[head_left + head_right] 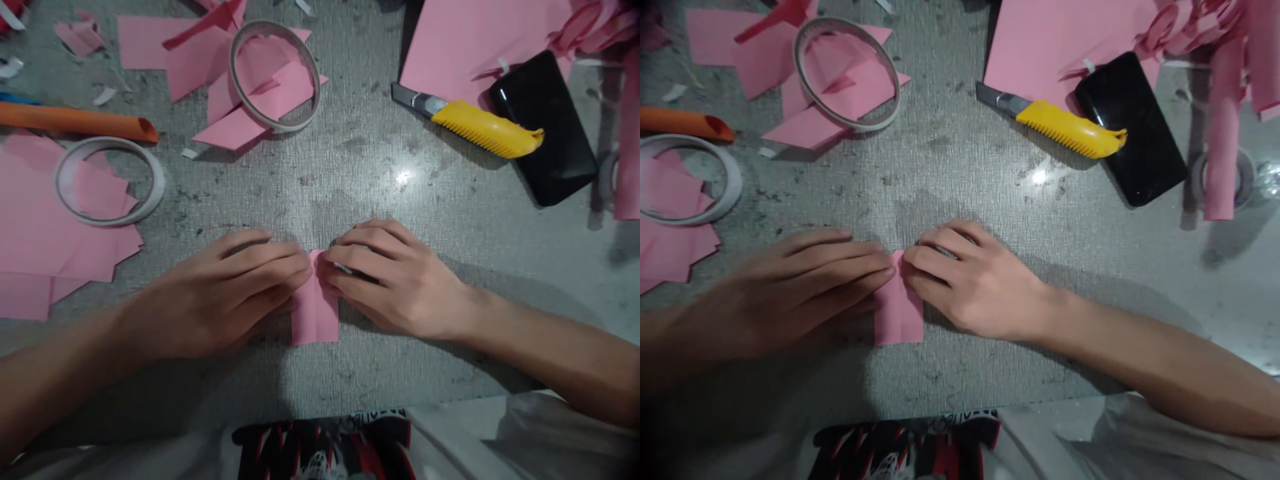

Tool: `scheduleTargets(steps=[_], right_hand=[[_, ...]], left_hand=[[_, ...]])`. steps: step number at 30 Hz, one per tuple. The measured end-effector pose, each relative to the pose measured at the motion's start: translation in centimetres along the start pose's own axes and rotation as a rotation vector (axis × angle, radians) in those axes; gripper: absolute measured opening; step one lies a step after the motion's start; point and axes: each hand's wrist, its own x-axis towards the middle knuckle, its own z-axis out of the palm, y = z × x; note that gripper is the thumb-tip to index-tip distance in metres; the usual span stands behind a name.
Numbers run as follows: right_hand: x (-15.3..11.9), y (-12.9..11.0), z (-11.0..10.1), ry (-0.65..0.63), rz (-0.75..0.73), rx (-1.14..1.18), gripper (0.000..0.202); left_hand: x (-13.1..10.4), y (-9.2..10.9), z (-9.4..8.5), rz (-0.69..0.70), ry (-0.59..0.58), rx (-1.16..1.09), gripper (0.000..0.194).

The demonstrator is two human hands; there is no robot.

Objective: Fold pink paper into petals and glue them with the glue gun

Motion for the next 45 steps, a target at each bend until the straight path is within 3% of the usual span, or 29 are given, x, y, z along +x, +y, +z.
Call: scheduleTargets(steps=[27,32,38,45], right_hand=[[0.04,-0.05,-0.06,-0.007,0.002,0.006,0.014],[0.05,-0.1,-0.06,-0.003,0.005,0.0,0.014],[0.07,-0.15,-0.11,-0.019,0.01,0.008,0.014],[0.06,-0.1,-0.14,-0.015,0.009,0.015,0.015]], left_hand=[[-0.09,-0.29,0.01,0.083,-0.054,0.009,0.026],[0.05,-0.19,-0.07,0.079,-0.054,-0.007,0.035],[-0.23,-0.24,0.21,0.122,-0.093,0.1,0.033],[-0.33,0.19,-0.22,0.083,-0.058,0.279,0.035]])
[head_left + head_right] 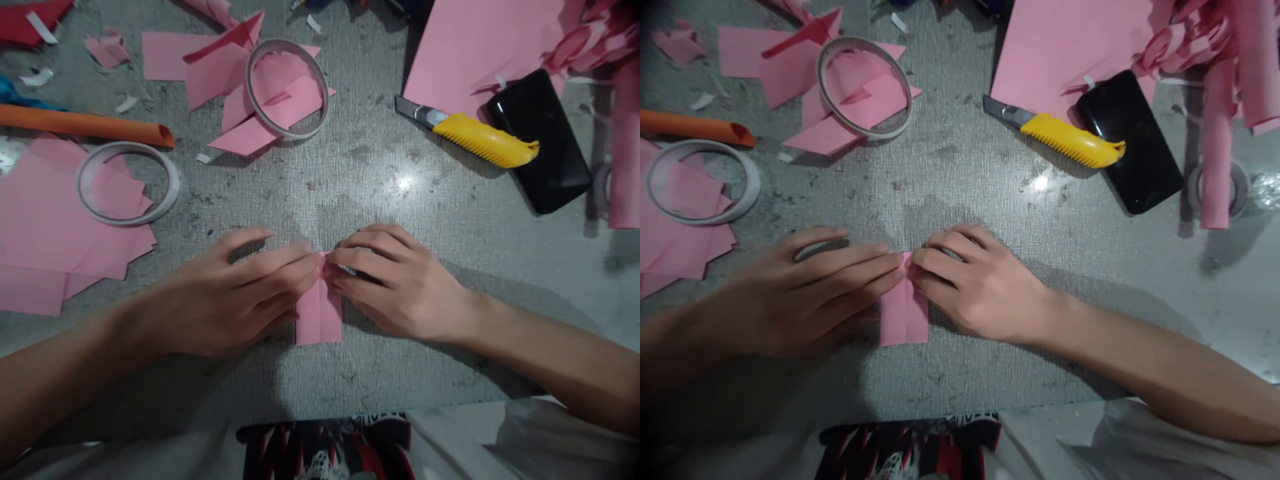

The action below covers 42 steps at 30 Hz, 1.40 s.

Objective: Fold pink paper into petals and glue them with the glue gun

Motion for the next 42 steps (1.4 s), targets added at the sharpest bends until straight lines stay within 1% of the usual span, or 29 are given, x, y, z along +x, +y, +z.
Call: scheduleTargets(steps=[4,7,13,18,24,30,33,37,42], right_hand=[[0.05,0.01,0.01,-0.003,0.002,-0.003,0.014],[0.06,0.02,0.01,-0.008,-0.005,-0.007,0.013],[0.05,-0.03,0.02,-0.001,-0.001,-0.015,0.013],[0.1,-0.05,0.0,-0.012,0.007,-0.005,0.016],[0.13,-0.09,-0.18,-0.008,0.002,-0.005,0.016],[0.15,-0.04,-0.3,0.0,-0.01,0.02,0.02],[0.17,-0.01,-0.26,-0.002,-0.012,0.012,0.018],[0.17,0.01,-0.24,-0.006,-0.012,-0.004,0.013],[0.16,-0.02,-0.26,-0.014,-0.002,0.008,0.015]], left_hand=[[-0.01,0.01,-0.23,-0.008,-0.027,-0.004,0.039],[-0.03,-0.11,-0.13,-0.005,-0.022,-0.035,0.04],[-0.03,-0.21,-0.09,0.037,-0.021,-0.006,0.037],[0.01,-0.15,0.1,0.017,0.0,-0.042,0.036],[0.13,-0.06,-0.01,0.034,-0.022,-0.002,0.038],[0.35,-0.2,-0.2,0.051,0.022,-0.008,0.033],[0.28,-0.28,-0.13,0.051,0.017,-0.012,0.031],[0.07,-0.28,0.02,0.028,-0.003,-0.03,0.035],[0.12,-0.25,0.09,0.005,-0.005,-0.07,0.039]])
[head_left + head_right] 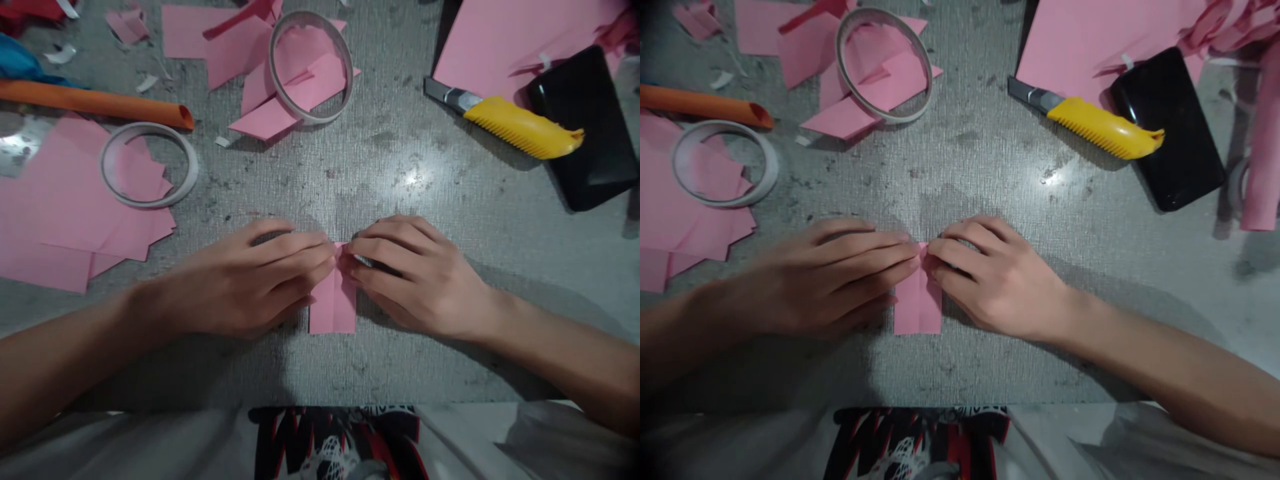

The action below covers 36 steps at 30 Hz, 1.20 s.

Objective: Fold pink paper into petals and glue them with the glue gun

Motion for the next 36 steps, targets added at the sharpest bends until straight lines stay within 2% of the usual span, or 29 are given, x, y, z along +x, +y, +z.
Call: scheduleTargets(steps=[8,14,22,28,32,36], right_hand=[[0.0,0.0,0.0,-0.012,-0.015,-0.018,0.014],[-0.1,-0.1,0.0,-0.004,-0.024,-0.051,0.014],[-0.2,-0.1,0.3,-0.031,-0.019,-0.064,0.013],[-0.1,0.0,0.3,-0.005,-0.027,-0.059,0.014],[0.0,0.1,0.4,0.028,-0.035,-0.032,0.016],[-0.1,0.2,0.5,0.038,-0.028,-0.013,0.02]], left_hand=[[0.0,0.0,0.1,0.006,-0.013,-0.052,0.036],[0.1,-0.1,0.3,0.015,0.028,-0.053,0.037],[-0.7,0.6,-0.2,0.112,0.044,0.044,0.027],[-0.5,0.3,-0.2,0.072,0.108,-0.014,0.02],[0.2,-0.2,-0.2,0.036,0.119,-0.091,0.022],[0.5,-0.2,-0.1,0.006,0.078,-0.101,0.026]])
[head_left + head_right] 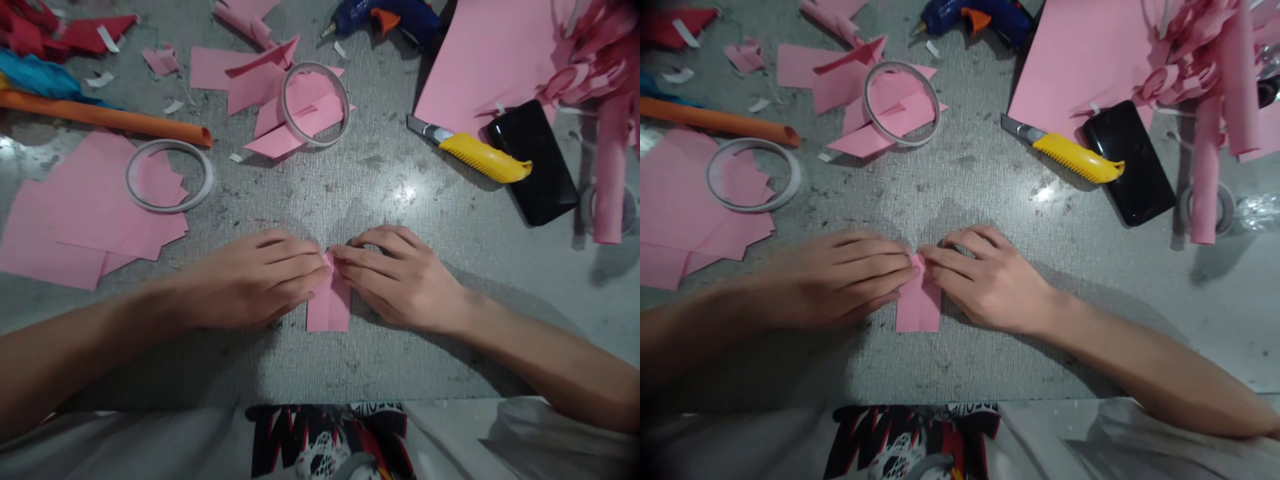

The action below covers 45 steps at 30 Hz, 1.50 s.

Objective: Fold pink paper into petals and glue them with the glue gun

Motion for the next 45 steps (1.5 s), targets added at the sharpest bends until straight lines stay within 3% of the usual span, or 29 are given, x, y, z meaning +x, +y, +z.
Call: scheduleTargets(steps=[6,13,18,24,30,45], right_hand=[[0.0,-0.2,-0.2,0.014,0.023,0.023,0.024],[-0.2,-0.3,-0.4,0.099,0.171,-0.063,0.026],[-0.1,-0.2,-0.4,0.069,0.143,-0.012,0.031],[0.0,-0.3,-0.2,0.082,0.119,-0.037,0.024],[-0.1,-0.2,-0.1,0.062,0.102,0.008,0.03],[-0.1,-0.5,-0.3,0.007,0.022,-0.032,0.025]], left_hand=[[0.4,0.3,-0.1,-0.033,-0.017,0.033,0.021],[0.6,0.7,-0.2,-0.05,-0.007,0.158,0.026],[0.4,0.9,0.3,-0.044,0.054,0.229,0.023],[0.0,0.4,0.9,-0.061,0.066,0.155,0.026],[0.0,0.3,1.0,-0.043,0.095,0.12,0.031],[0.0,0.2,1.0,-0.051,0.069,0.138,0.028]])
